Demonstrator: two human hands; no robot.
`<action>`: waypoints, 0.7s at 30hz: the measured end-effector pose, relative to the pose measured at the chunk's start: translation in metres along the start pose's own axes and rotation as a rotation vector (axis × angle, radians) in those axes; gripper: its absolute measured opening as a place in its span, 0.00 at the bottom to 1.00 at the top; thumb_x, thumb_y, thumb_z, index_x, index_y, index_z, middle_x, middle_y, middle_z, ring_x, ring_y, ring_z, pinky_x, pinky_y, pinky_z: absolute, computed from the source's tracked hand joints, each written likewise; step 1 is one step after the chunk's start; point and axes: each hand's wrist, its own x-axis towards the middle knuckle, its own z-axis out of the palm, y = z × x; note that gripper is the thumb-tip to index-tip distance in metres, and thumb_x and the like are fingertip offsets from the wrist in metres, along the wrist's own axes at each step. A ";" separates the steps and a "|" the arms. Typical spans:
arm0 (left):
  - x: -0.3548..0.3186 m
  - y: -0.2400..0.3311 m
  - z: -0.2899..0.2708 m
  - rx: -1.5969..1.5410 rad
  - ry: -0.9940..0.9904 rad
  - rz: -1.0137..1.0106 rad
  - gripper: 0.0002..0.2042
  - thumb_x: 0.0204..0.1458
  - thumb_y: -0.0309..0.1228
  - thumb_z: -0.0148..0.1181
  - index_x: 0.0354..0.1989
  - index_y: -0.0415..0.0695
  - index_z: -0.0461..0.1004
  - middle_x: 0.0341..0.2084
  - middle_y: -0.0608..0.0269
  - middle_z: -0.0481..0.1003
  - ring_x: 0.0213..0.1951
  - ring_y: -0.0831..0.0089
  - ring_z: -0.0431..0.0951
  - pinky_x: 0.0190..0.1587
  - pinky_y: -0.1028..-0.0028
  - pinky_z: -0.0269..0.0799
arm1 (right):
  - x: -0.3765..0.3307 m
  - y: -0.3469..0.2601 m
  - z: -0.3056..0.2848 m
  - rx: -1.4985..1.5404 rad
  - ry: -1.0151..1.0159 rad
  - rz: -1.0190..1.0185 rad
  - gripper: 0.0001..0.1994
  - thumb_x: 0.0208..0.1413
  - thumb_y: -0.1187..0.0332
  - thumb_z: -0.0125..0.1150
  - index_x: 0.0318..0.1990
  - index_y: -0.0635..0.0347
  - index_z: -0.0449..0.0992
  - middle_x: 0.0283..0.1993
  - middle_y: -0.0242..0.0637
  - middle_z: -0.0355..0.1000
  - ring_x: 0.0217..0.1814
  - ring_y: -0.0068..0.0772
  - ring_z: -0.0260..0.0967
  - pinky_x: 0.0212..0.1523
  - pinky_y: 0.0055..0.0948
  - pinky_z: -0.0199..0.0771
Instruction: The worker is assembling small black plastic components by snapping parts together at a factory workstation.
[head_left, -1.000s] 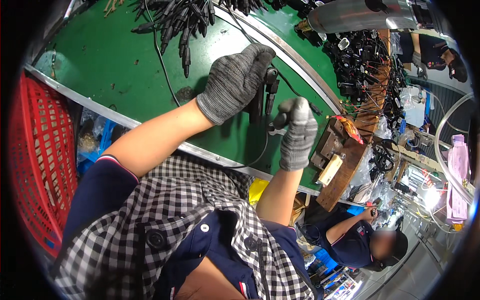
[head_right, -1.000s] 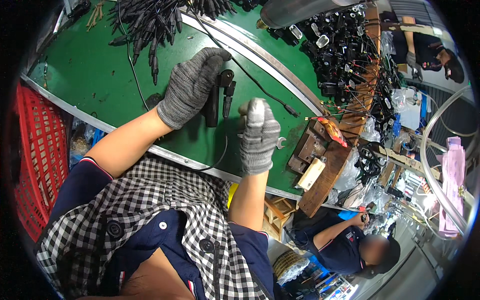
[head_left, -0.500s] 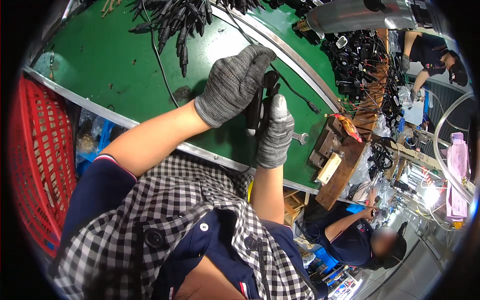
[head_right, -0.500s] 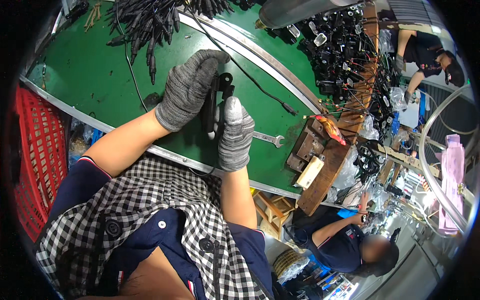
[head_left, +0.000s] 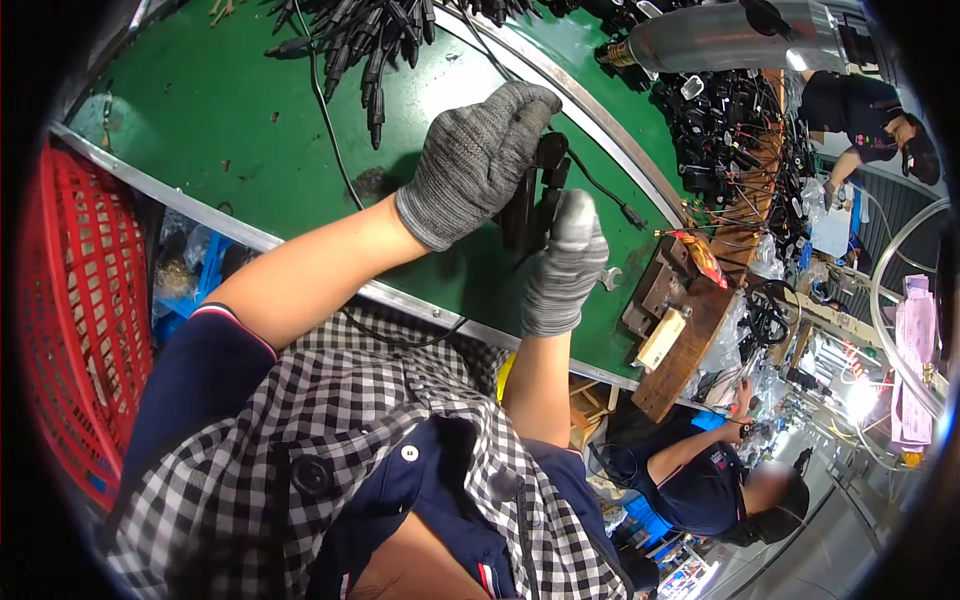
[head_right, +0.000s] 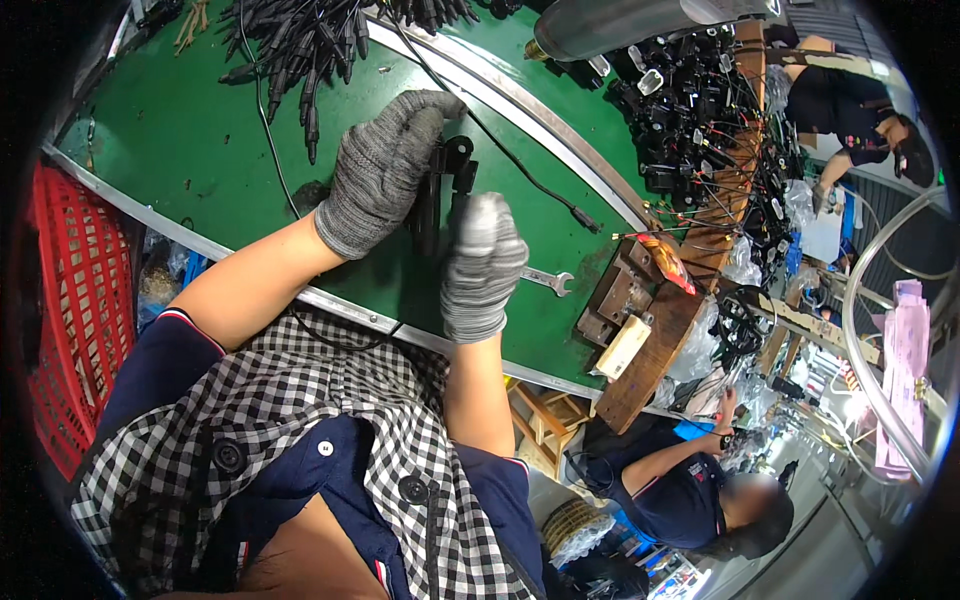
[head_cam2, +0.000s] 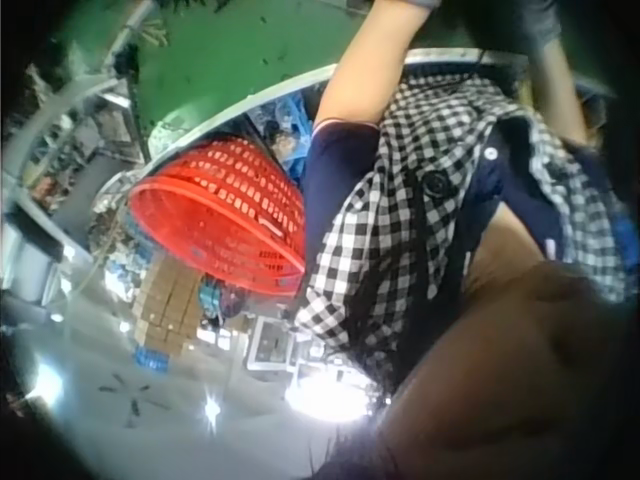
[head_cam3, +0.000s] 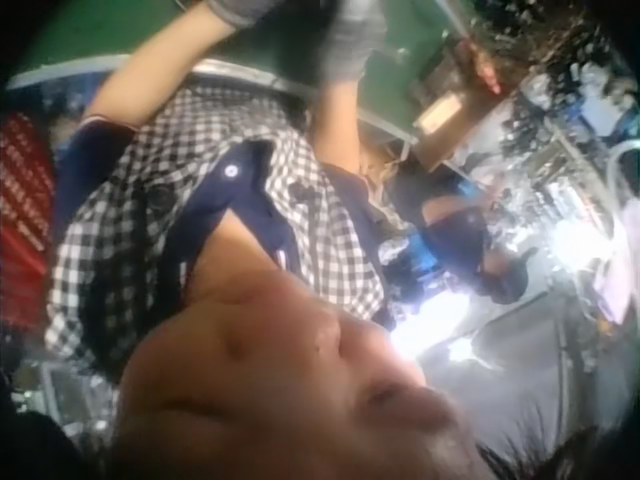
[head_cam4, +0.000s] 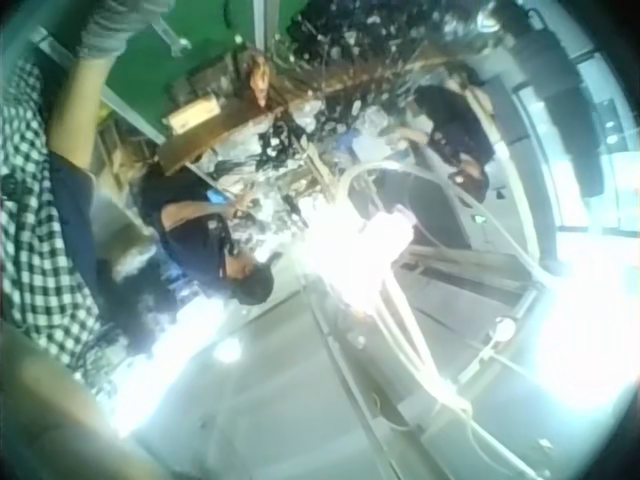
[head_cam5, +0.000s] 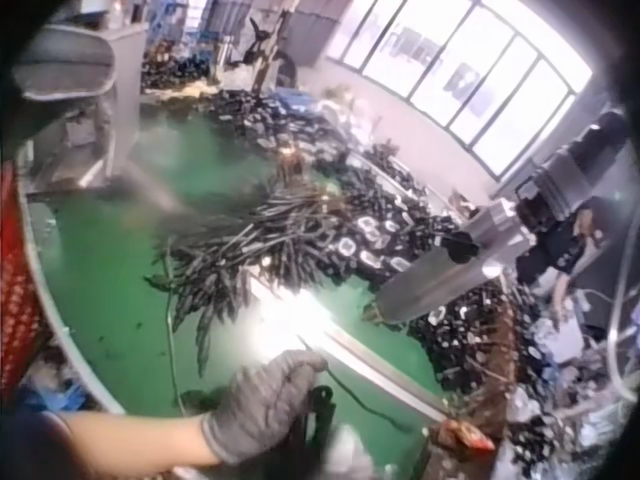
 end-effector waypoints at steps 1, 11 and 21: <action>-0.001 -0.002 0.000 0.068 -0.016 0.059 0.12 0.48 0.27 0.50 0.42 0.40 0.69 0.37 0.55 0.72 0.28 0.61 0.77 0.30 0.70 0.74 | 0.001 0.000 -0.002 -0.297 0.017 -0.222 0.20 0.57 0.53 0.49 0.24 0.61 0.70 0.16 0.31 0.65 0.19 0.22 0.62 0.20 0.22 0.60; -0.001 -0.008 0.002 0.220 -0.021 0.183 0.14 0.45 0.26 0.53 0.42 0.40 0.69 0.38 0.56 0.72 0.27 0.62 0.76 0.28 0.69 0.73 | -0.003 0.012 0.002 0.375 -0.076 0.212 0.18 0.58 0.56 0.48 0.25 0.62 0.70 0.17 0.33 0.65 0.19 0.22 0.61 0.20 0.23 0.59; -0.002 -0.006 0.001 0.149 -0.082 0.053 0.13 0.47 0.28 0.52 0.43 0.41 0.69 0.37 0.57 0.72 0.25 0.62 0.76 0.26 0.69 0.72 | -0.001 0.017 0.002 0.688 -0.220 0.487 0.15 0.56 0.60 0.52 0.24 0.61 0.69 0.15 0.35 0.63 0.18 0.28 0.63 0.16 0.28 0.60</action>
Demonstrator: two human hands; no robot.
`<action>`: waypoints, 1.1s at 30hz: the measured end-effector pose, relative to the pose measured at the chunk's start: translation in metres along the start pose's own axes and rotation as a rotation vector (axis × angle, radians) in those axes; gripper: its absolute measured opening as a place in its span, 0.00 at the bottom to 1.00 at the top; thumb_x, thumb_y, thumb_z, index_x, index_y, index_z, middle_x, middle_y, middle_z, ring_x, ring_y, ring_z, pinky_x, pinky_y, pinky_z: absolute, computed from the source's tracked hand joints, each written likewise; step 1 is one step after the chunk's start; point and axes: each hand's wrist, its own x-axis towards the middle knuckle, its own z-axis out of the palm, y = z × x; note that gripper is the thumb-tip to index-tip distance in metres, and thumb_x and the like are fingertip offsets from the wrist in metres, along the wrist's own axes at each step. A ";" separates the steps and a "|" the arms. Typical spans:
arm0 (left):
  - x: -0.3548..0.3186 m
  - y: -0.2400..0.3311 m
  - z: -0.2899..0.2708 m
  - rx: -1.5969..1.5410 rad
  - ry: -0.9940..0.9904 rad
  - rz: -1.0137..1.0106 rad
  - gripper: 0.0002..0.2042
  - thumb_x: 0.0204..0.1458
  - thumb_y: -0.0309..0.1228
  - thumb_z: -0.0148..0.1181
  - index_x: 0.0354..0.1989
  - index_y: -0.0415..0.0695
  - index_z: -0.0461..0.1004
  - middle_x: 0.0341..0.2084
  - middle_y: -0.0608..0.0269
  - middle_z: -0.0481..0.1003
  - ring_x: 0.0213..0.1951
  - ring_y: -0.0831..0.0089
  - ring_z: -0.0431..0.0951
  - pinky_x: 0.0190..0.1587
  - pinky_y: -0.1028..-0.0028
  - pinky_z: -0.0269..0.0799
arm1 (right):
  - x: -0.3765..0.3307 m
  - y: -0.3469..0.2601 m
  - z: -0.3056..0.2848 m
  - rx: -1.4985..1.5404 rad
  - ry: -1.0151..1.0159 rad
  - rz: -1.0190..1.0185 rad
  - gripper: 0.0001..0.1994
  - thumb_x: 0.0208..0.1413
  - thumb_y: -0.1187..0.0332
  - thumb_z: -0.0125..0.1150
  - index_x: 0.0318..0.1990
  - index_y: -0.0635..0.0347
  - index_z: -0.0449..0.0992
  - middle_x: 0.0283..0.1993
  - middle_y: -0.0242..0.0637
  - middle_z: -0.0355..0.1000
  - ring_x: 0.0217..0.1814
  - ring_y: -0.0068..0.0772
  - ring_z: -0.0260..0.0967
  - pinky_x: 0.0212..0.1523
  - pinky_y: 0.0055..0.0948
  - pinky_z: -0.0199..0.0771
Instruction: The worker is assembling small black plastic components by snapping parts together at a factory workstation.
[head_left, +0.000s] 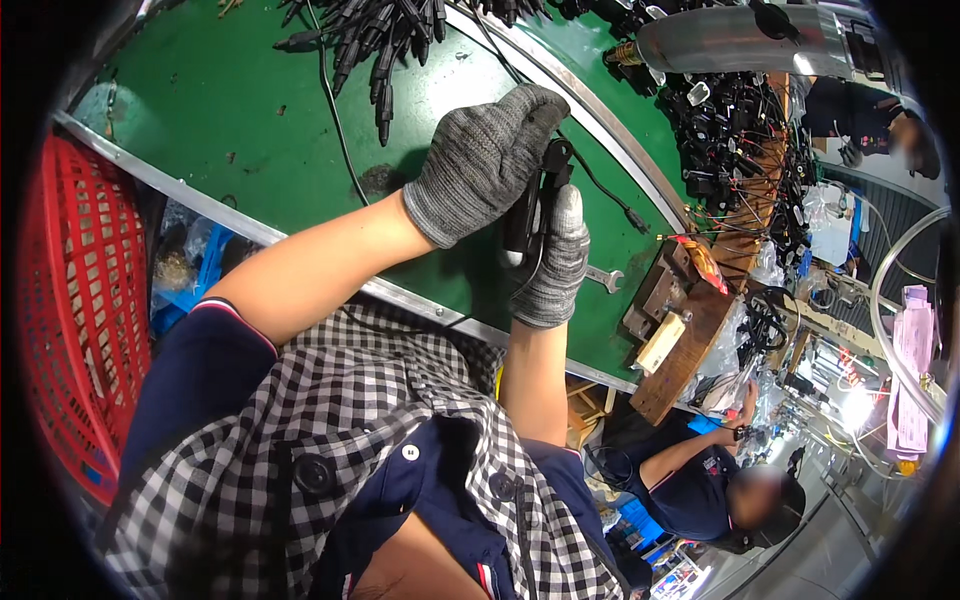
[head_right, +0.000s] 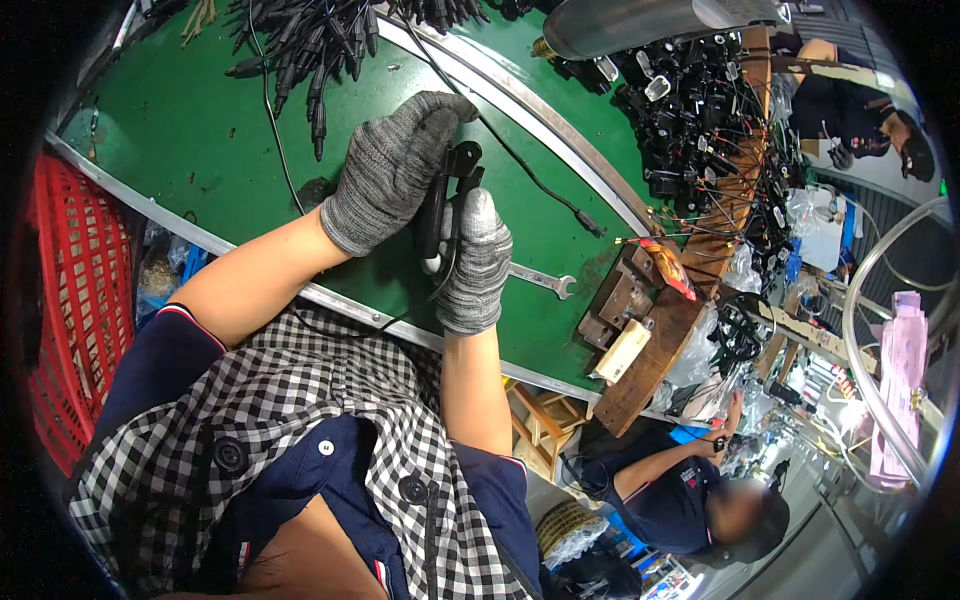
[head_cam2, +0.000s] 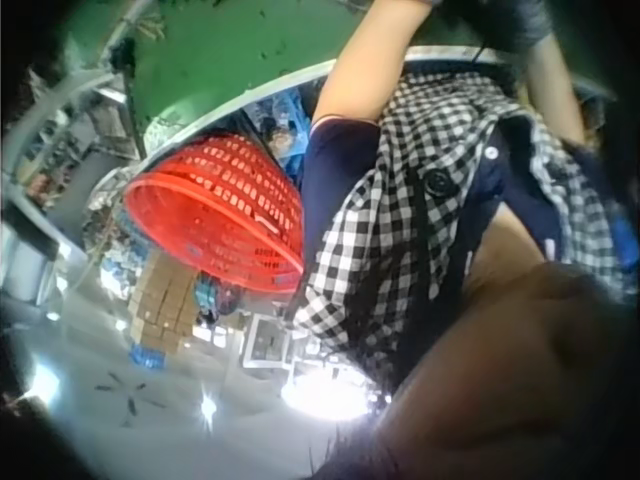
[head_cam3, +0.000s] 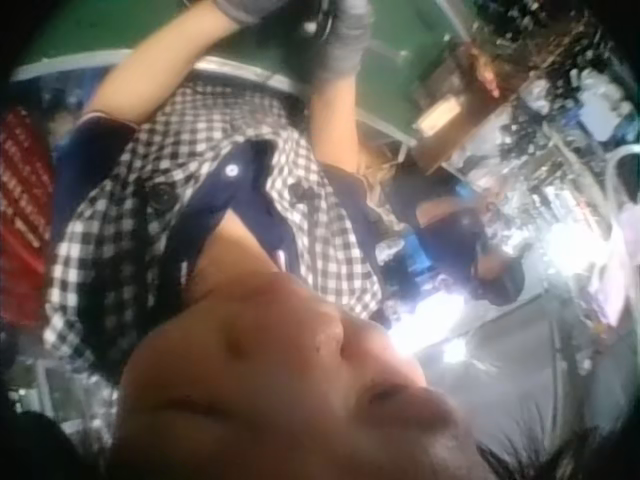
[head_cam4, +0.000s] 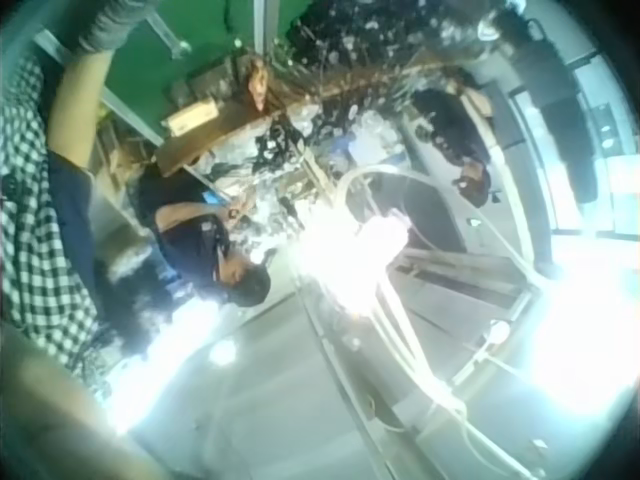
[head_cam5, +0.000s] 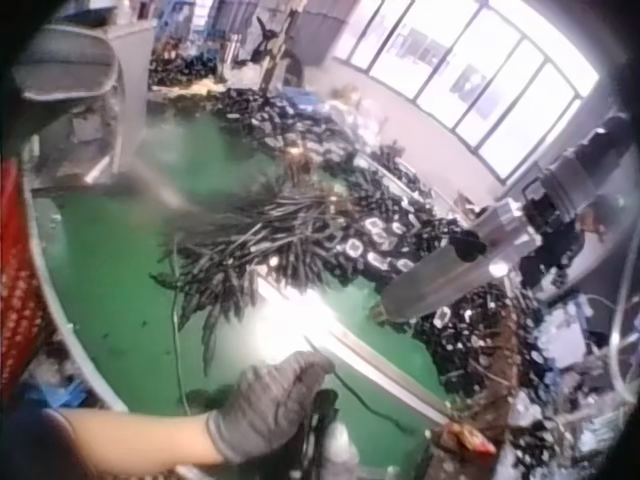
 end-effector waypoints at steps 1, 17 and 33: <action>0.000 0.000 0.000 -0.005 -0.006 -0.011 0.13 0.48 0.29 0.51 0.43 0.41 0.69 0.37 0.57 0.72 0.25 0.62 0.76 0.26 0.69 0.72 | 0.000 -0.001 0.001 0.000 0.000 0.000 0.15 0.56 0.60 0.52 0.24 0.61 0.69 0.15 0.35 0.63 0.18 0.28 0.63 0.16 0.28 0.60; 0.002 -0.002 0.003 -0.018 0.019 -0.080 0.13 0.59 0.36 0.43 0.43 0.42 0.71 0.32 0.55 0.75 0.28 0.63 0.77 0.30 0.71 0.72 | 0.004 0.001 -0.007 0.243 -0.189 0.031 0.18 0.57 0.53 0.49 0.28 0.60 0.72 0.17 0.31 0.65 0.16 0.24 0.57 0.19 0.22 0.57; 0.000 -0.007 0.004 0.018 -0.002 -0.031 0.11 0.55 0.28 0.44 0.44 0.42 0.69 0.37 0.57 0.73 0.31 0.63 0.77 0.32 0.73 0.73 | 0.003 -0.014 0.004 -0.179 -0.025 -0.044 0.20 0.55 0.50 0.51 0.33 0.61 0.74 0.21 0.32 0.69 0.16 0.22 0.59 0.19 0.21 0.58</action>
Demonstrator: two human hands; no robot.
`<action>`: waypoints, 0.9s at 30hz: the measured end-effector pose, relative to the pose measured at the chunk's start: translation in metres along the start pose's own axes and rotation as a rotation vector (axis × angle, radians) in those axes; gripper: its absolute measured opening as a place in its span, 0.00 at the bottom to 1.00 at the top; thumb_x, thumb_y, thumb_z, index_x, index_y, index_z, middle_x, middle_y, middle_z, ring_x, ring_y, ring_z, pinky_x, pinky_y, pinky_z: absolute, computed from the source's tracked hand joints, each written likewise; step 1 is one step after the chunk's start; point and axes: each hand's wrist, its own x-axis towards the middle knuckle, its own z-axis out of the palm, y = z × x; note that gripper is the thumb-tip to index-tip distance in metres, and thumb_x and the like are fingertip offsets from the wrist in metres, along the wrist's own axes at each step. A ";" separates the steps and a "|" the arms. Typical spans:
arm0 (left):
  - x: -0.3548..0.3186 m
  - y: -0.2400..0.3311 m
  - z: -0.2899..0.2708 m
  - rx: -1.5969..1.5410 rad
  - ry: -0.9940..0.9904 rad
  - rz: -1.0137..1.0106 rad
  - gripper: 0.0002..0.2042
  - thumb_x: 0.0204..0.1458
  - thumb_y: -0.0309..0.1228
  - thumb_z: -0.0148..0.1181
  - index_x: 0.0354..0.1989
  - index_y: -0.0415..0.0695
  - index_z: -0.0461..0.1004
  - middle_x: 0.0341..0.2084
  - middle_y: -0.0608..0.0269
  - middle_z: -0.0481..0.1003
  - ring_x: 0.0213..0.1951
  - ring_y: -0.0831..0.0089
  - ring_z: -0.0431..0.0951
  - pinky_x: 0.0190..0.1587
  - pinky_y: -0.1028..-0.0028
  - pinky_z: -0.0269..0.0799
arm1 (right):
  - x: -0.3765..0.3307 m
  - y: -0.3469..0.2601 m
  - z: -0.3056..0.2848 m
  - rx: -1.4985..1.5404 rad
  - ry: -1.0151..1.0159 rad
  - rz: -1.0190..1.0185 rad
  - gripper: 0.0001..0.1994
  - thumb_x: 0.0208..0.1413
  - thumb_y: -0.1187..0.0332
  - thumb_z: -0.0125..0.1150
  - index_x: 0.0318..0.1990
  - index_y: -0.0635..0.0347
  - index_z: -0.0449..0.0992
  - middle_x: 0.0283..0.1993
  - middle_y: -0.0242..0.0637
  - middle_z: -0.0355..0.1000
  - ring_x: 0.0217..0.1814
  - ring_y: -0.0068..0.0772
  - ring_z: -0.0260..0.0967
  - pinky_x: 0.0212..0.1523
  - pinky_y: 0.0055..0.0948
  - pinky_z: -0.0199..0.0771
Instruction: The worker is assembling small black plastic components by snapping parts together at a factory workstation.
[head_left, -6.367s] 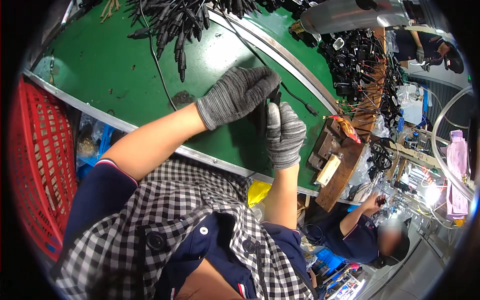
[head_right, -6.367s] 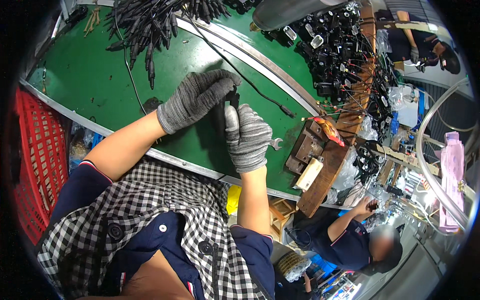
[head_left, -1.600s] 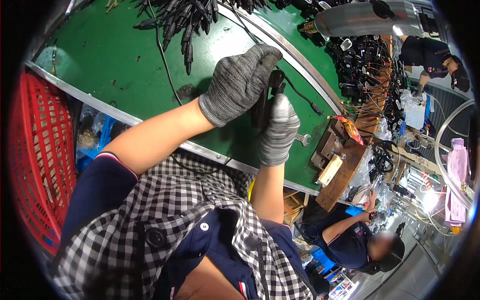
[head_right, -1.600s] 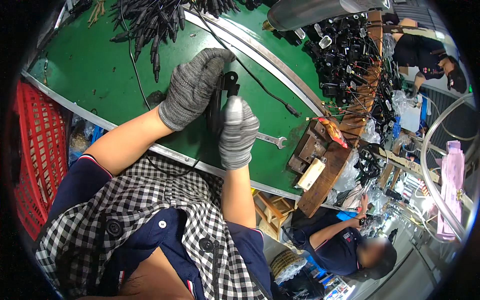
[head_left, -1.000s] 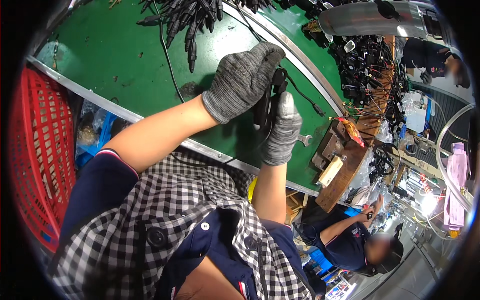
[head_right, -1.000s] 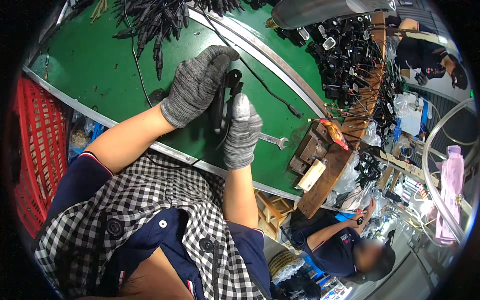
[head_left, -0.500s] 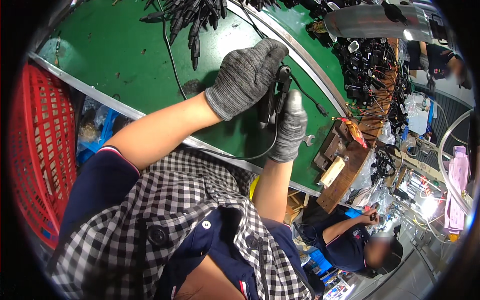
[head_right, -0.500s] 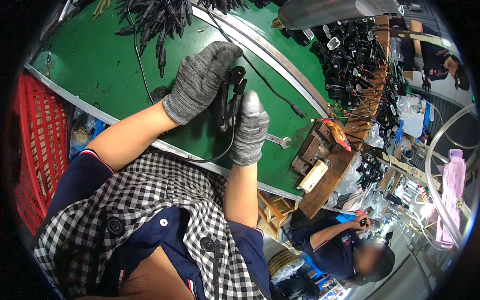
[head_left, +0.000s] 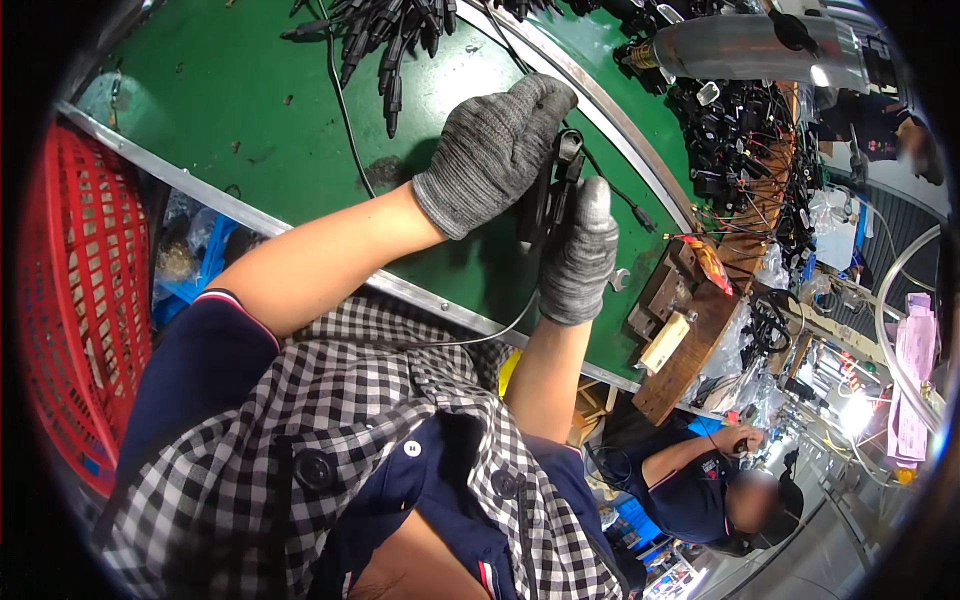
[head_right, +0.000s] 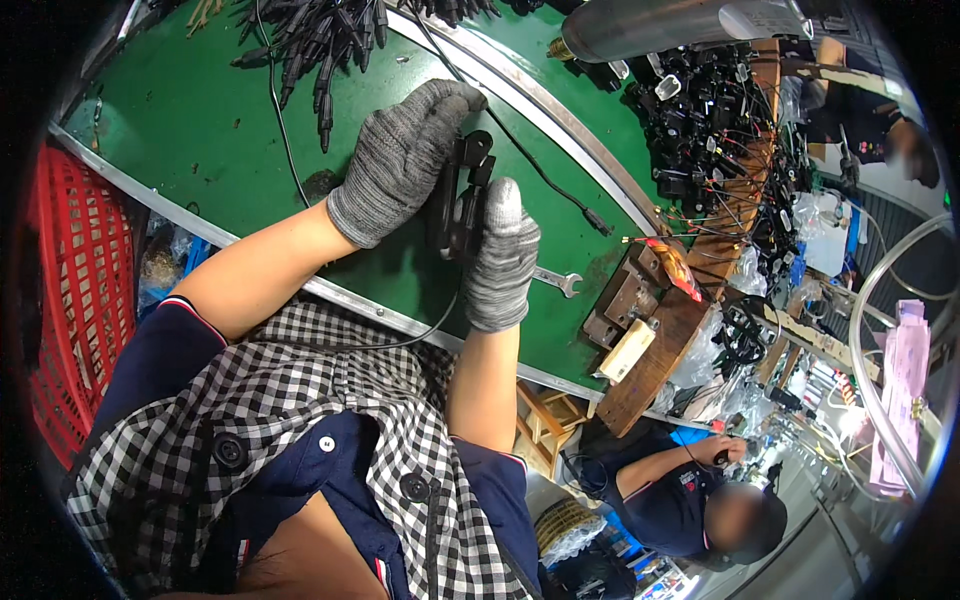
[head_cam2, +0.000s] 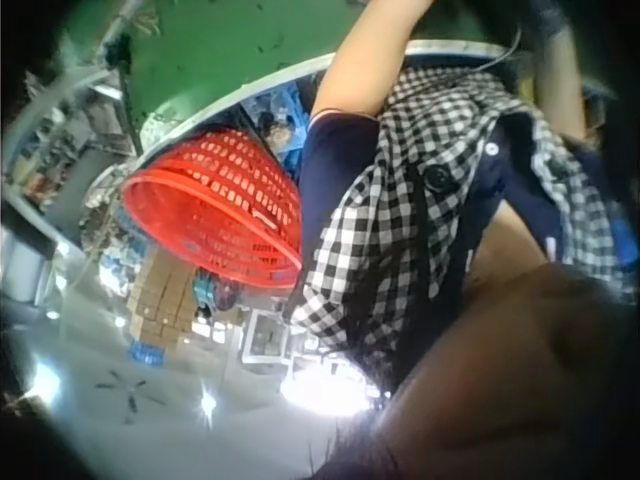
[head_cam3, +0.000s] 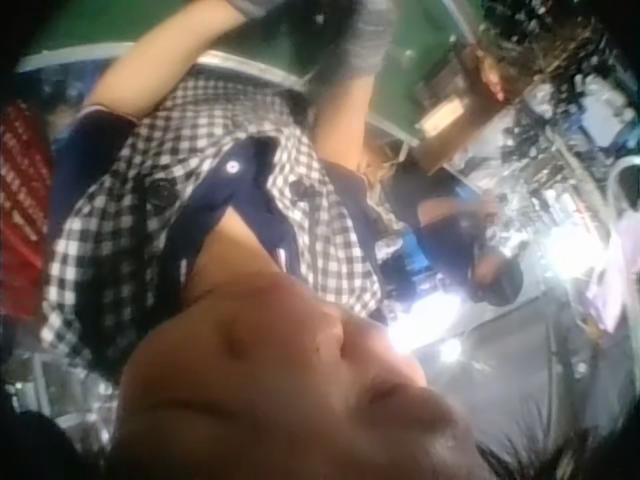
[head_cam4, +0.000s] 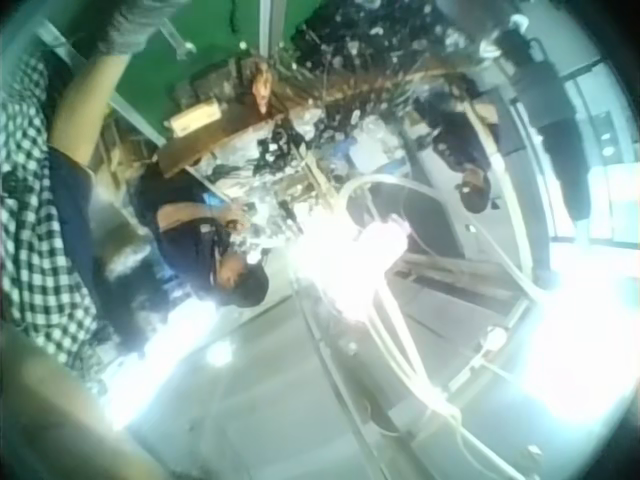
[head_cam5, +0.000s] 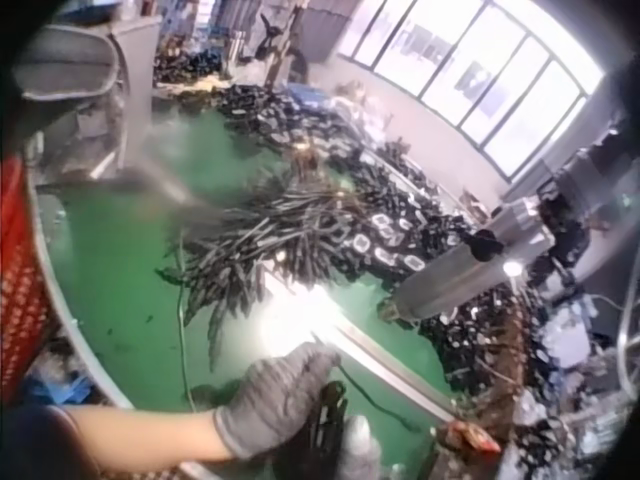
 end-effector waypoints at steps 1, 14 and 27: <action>0.000 0.000 0.000 -0.013 0.003 -0.015 0.11 0.55 0.27 0.45 0.44 0.42 0.69 0.37 0.56 0.73 0.31 0.63 0.77 0.32 0.73 0.73 | 0.002 0.001 0.002 -0.275 0.072 -0.182 0.20 0.55 0.49 0.50 0.29 0.60 0.73 0.19 0.31 0.68 0.16 0.22 0.60 0.19 0.21 0.57; 0.001 0.009 -0.001 -0.085 0.050 -0.086 0.11 0.58 0.32 0.43 0.42 0.42 0.70 0.34 0.53 0.74 0.30 0.61 0.77 0.32 0.71 0.73 | 0.003 0.002 0.003 -0.670 0.177 -0.424 0.18 0.55 0.54 0.52 0.25 0.61 0.71 0.15 0.34 0.65 0.16 0.29 0.59 0.19 0.26 0.59; 0.002 0.010 -0.002 -0.137 0.045 -0.152 0.13 0.58 0.37 0.44 0.42 0.43 0.71 0.30 0.54 0.76 0.30 0.60 0.78 0.32 0.71 0.72 | 0.009 0.016 -0.008 -0.985 0.212 -0.607 0.18 0.58 0.54 0.48 0.31 0.62 0.74 0.22 0.31 0.70 0.21 0.27 0.63 0.24 0.24 0.62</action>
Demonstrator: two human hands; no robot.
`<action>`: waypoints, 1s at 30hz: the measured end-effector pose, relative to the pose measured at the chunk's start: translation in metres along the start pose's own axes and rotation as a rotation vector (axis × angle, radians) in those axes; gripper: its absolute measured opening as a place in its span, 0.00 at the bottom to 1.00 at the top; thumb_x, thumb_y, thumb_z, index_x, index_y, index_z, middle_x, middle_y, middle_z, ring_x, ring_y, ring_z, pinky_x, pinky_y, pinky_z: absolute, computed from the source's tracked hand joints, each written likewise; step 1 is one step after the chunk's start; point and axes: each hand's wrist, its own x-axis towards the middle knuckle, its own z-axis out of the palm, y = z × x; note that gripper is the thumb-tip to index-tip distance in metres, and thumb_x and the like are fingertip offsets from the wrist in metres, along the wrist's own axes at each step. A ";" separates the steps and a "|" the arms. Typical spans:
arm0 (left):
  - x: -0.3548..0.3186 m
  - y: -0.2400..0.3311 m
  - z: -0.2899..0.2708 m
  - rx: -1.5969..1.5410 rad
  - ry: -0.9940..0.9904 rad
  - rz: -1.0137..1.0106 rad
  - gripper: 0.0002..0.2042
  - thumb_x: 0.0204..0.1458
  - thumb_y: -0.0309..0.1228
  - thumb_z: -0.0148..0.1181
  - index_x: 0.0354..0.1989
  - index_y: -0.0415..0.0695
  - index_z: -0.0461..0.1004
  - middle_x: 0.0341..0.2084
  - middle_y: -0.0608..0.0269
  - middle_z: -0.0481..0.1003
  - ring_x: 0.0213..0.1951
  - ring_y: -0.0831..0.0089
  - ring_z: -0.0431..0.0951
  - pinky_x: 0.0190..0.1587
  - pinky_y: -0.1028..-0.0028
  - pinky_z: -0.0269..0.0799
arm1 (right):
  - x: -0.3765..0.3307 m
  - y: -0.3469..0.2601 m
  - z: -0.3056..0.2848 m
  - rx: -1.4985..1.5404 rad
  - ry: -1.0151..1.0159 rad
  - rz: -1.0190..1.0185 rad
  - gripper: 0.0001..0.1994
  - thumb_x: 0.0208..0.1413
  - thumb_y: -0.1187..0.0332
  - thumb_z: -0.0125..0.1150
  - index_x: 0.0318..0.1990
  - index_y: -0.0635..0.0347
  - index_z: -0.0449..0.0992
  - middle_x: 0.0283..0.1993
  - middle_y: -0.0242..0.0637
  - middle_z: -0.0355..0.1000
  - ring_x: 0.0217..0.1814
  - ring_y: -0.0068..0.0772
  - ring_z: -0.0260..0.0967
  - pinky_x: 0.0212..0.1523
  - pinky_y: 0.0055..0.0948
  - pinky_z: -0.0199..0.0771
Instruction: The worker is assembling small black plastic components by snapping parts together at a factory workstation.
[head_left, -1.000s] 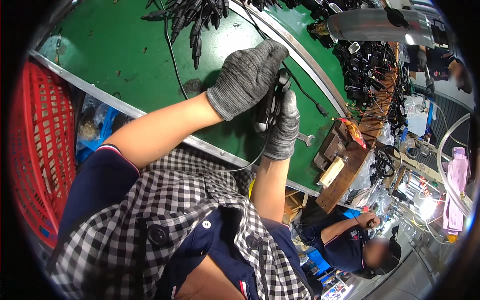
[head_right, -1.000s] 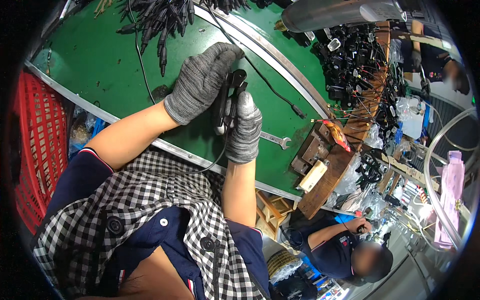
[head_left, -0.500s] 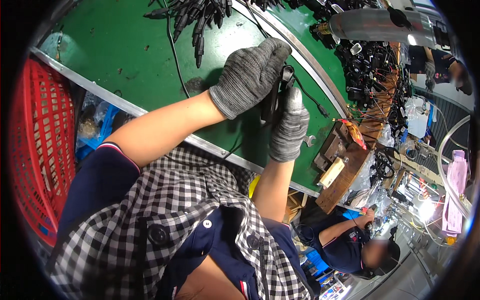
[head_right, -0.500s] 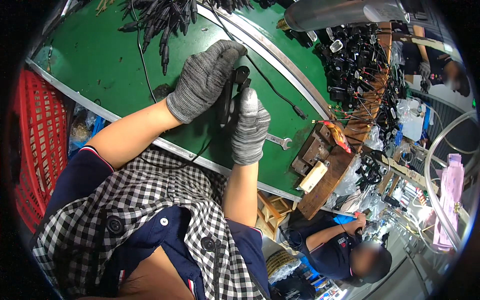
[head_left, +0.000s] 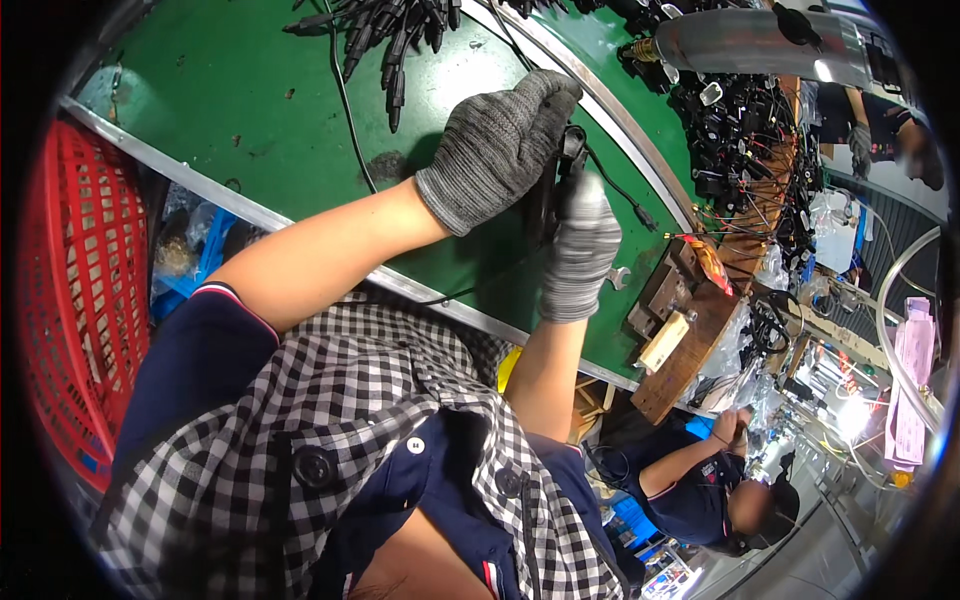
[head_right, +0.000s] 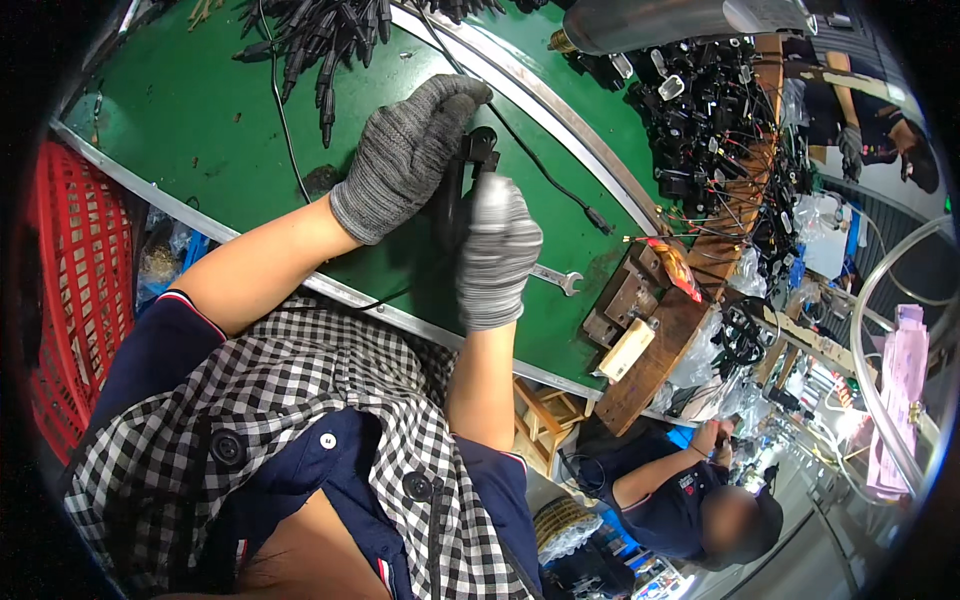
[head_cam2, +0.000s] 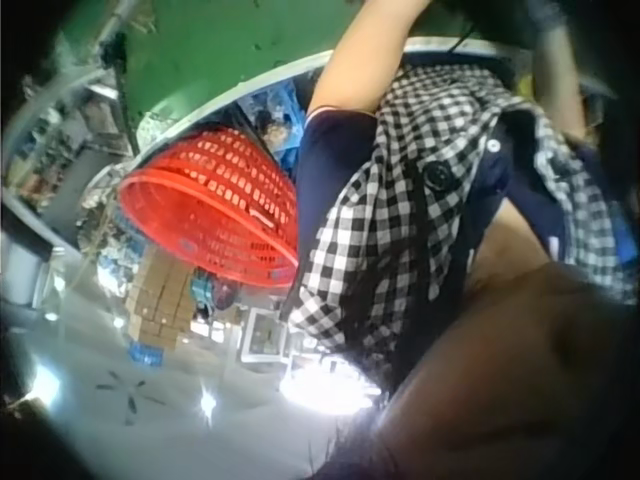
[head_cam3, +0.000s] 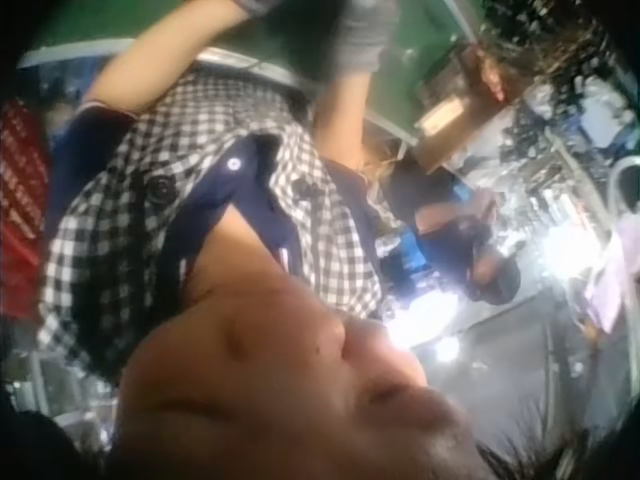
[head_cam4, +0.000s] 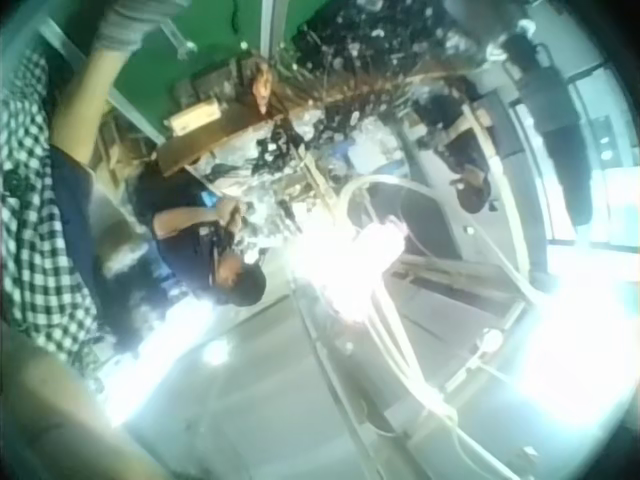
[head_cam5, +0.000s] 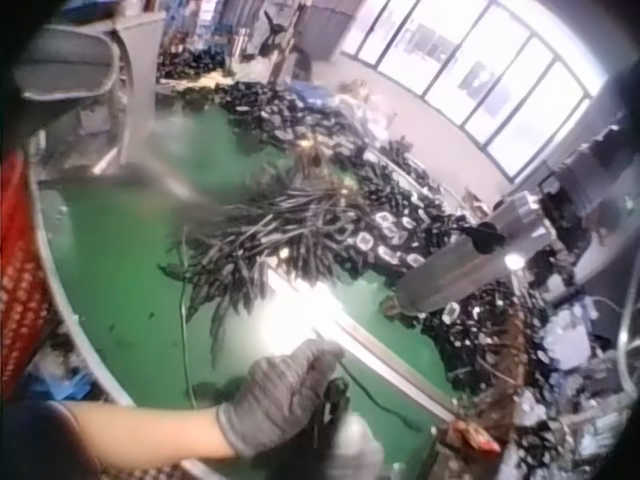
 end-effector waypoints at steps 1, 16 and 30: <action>0.000 0.000 0.000 0.002 -0.008 -0.029 0.13 0.58 0.37 0.44 0.42 0.43 0.71 0.30 0.54 0.76 0.30 0.60 0.78 0.32 0.72 0.72 | -0.001 0.003 0.000 -0.002 0.001 0.000 0.18 0.58 0.54 0.48 0.31 0.62 0.74 0.22 0.31 0.70 0.21 0.27 0.63 0.24 0.24 0.62; 0.000 -0.004 0.000 0.106 -0.053 0.024 0.12 0.58 0.32 0.43 0.44 0.42 0.70 0.38 0.55 0.73 0.32 0.61 0.77 0.34 0.71 0.73 | -0.004 -0.010 -0.010 -0.060 -0.063 0.097 0.18 0.55 0.54 0.53 0.40 0.60 0.73 0.28 0.28 0.71 0.25 0.26 0.67 0.25 0.21 0.64; -0.003 -0.014 0.001 0.260 -0.064 0.201 0.13 0.54 0.26 0.45 0.48 0.43 0.67 0.41 0.56 0.71 0.33 0.60 0.76 0.33 0.71 0.74 | -0.006 -0.001 -0.006 0.024 -0.046 0.019 0.18 0.58 0.55 0.48 0.34 0.63 0.74 0.25 0.31 0.71 0.22 0.25 0.64 0.24 0.23 0.63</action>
